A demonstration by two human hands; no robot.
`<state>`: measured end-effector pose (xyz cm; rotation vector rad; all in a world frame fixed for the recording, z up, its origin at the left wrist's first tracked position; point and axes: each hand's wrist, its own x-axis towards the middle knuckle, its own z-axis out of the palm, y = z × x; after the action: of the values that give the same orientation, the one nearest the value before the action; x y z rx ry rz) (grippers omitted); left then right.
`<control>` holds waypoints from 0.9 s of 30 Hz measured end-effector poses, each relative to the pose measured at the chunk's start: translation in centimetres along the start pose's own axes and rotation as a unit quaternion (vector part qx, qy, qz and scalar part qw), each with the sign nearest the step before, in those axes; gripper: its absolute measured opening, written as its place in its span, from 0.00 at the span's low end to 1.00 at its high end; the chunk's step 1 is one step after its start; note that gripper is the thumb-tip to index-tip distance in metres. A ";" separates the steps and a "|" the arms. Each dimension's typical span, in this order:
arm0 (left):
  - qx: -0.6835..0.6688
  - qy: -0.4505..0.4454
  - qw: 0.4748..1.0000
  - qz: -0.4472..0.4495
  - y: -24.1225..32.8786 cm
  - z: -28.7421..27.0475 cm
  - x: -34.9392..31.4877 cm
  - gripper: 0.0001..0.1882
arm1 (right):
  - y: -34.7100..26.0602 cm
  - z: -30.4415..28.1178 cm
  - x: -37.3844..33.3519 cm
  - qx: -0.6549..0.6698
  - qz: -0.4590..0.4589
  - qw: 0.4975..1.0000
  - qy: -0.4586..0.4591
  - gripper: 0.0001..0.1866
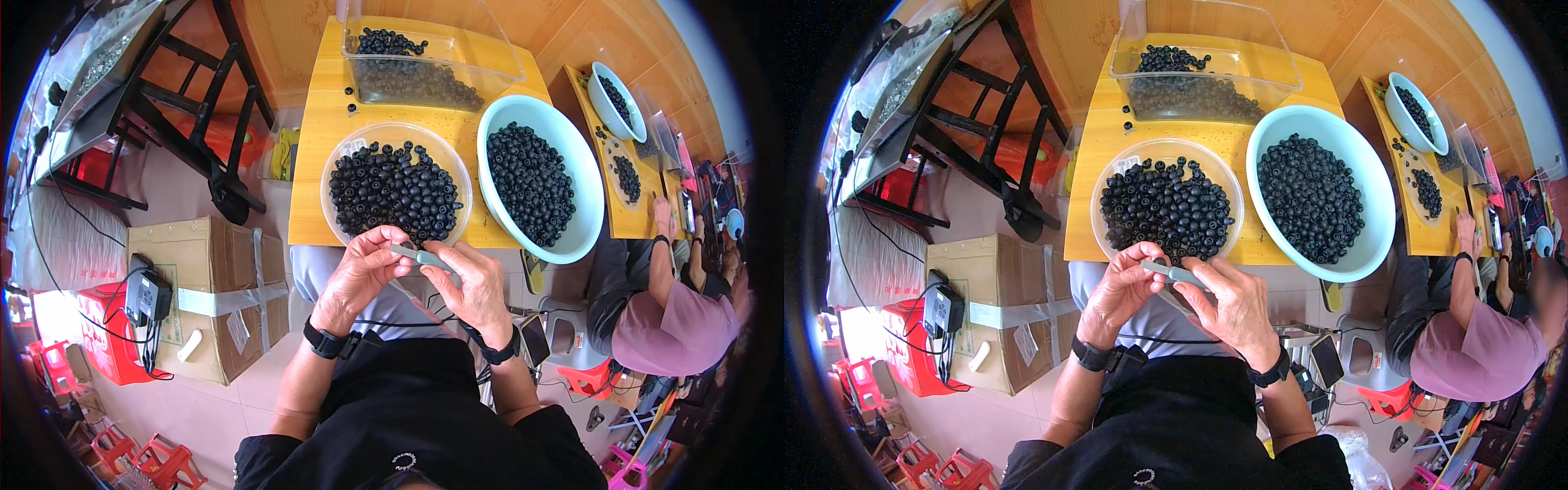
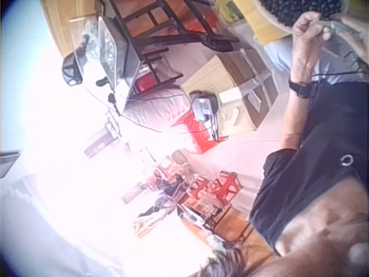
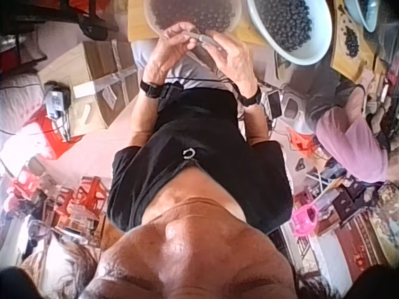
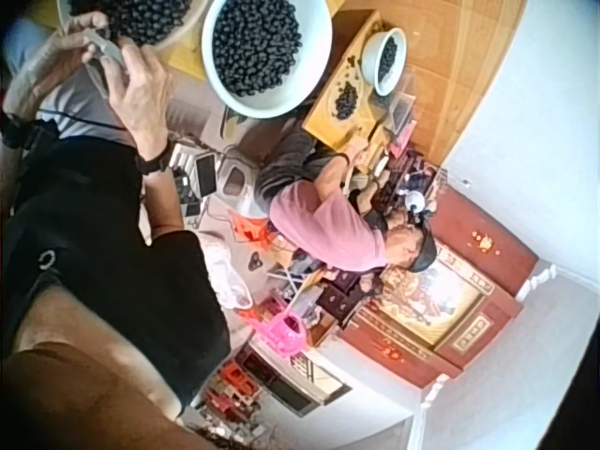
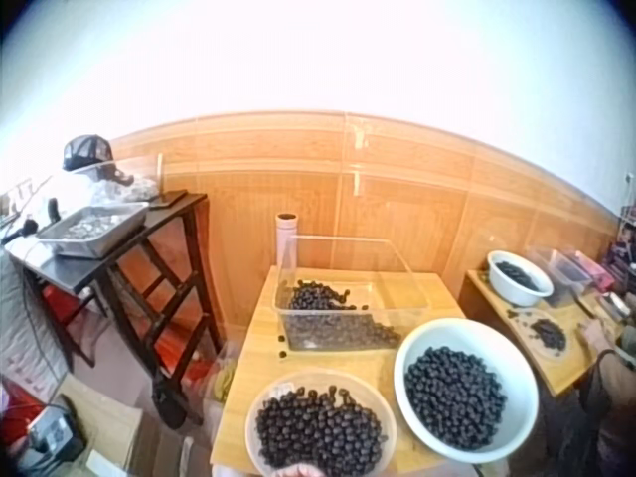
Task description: Sorting and inspecting small black plastic parts using a tool at a manufacturing workstation.
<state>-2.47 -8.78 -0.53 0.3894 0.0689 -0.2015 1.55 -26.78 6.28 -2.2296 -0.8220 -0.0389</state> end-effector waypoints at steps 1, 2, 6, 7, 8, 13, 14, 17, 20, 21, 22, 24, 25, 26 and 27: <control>-0.002 0.011 1.000 -0.002 0.0 0.0 -0.1 0.13 | 0.0 0.0 0.0 -0.001 0.000 1.000 -0.002 0.13; -0.002 0.011 1.000 -0.002 0.0 0.0 -0.1 0.13 | 0.0 0.0 0.0 -0.002 0.001 1.000 -0.003 0.13; 0.006 0.006 1.000 0.001 0.0 -0.3 -0.1 0.11 | 0.0 0.0 0.0 -0.014 0.003 1.000 -0.008 0.13; 0.008 -0.009 1.000 0.001 0.0 -0.4 0.0 0.09 | 0.1 0.0 0.0 -0.002 0.005 1.000 -0.011 0.12; 0.008 -0.009 1.000 0.001 0.1 -0.4 -0.1 0.09 | 0.2 0.0 0.0 0.010 0.007 1.000 -0.014 0.12; -0.006 -0.029 0.999 -0.027 1.0 0.9 -0.9 0.10 | 3.8 -0.1 0.0 -0.055 0.035 0.995 0.077 0.09; -0.006 -0.027 0.999 -0.026 1.1 0.9 -0.9 0.10 | 4.0 -0.6 -0.1 -0.061 0.036 0.994 0.085 0.09; -0.034 -0.007 0.999 -0.017 1.0 0.4 -0.7 0.10 | 3.1 -1.3 -0.2 -0.029 0.068 0.995 0.063 0.09; -0.054 0.000 0.998 -0.016 0.9 0.4 -0.7 0.10 | 1.6 -1.3 0.0 0.006 0.078 0.996 0.036 0.09; -0.054 0.000 0.998 -0.017 0.7 0.4 -0.7 0.10 | 1.4 -1.2 0.0 0.039 0.089 0.995 0.017 0.10; -0.065 0.000 0.998 -0.022 0.6 0.3 -0.7 0.11 | 1.1 -1.1 0.1 0.039 0.089 0.995 0.017 0.10; -0.076 0.001 0.997 -0.028 0.4 0.2 -0.7 0.12 | 0.2 -0.8 0.2 0.094 0.077 0.992 0.016 0.11; -0.072 0.001 0.997 -0.029 0.4 0.2 -0.7 0.13 | -0.1 -0.7 0.4 0.133 0.081 0.988 0.009 0.13; -0.068 0.000 0.997 -0.031 0.4 0.1 -0.7 0.14 | -0.4 -0.5 0.5 0.133 0.082 0.988 0.010 0.13; -0.068 -0.001 0.997 -0.033 0.4 0.2 -0.6 0.14 | -0.7 -0.3 0.8 0.167 0.079 0.983 0.001 0.13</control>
<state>-3.00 -8.40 -0.09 0.2517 0.0922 -0.2602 1.82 -26.21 7.18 -1.9683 -0.5988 0.1618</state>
